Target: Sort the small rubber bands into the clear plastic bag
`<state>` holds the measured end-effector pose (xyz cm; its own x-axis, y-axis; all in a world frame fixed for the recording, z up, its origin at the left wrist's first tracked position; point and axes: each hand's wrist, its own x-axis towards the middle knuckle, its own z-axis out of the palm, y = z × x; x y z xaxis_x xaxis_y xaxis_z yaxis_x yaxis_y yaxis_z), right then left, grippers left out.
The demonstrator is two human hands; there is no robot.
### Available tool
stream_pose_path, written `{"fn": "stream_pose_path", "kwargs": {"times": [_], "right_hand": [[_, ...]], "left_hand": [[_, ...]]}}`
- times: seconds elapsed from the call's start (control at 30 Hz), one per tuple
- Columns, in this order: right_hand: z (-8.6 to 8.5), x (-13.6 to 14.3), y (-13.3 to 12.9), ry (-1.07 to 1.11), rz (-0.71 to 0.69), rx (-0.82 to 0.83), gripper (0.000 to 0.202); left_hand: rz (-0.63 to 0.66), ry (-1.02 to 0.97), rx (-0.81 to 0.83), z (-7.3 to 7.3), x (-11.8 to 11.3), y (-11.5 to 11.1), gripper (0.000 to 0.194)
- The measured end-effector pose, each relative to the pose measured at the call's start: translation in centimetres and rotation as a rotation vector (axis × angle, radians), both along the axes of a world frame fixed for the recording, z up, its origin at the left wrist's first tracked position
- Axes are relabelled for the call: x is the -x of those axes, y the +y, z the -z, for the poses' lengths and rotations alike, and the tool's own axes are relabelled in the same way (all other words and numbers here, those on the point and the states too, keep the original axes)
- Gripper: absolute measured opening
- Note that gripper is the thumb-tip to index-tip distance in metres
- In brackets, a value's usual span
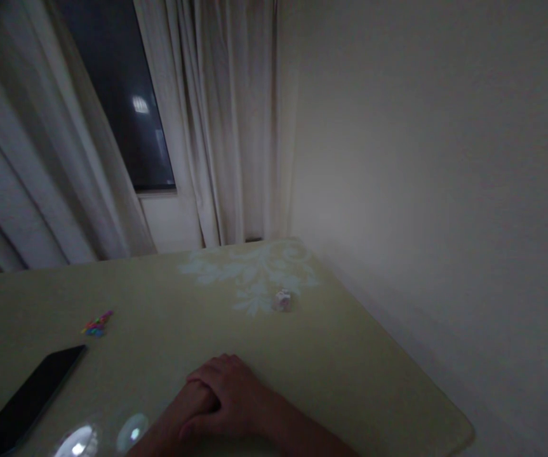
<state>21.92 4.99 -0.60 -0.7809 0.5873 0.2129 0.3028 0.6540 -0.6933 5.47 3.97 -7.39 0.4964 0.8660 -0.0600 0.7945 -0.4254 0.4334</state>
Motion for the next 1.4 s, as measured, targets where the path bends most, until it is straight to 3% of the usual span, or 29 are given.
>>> {"fn": "stream_pose_path", "kwargs": {"times": [0.3,0.53,1.4], "right_hand": [[0.0,0.1,0.0,0.011,0.004,0.01,0.076],[0.0,0.0,0.2,-0.015,0.0,0.008,0.078],[0.5,0.1,0.2,0.003,0.004,0.003,0.076]], "left_hand": [[0.04,-0.036,-0.127,0.6,0.1,0.0,0.056],[0.025,-0.051,-0.133,0.1,0.0,-0.1,0.057],[0.007,-0.004,-0.168,1.5,-0.1,0.2,0.057]]}}
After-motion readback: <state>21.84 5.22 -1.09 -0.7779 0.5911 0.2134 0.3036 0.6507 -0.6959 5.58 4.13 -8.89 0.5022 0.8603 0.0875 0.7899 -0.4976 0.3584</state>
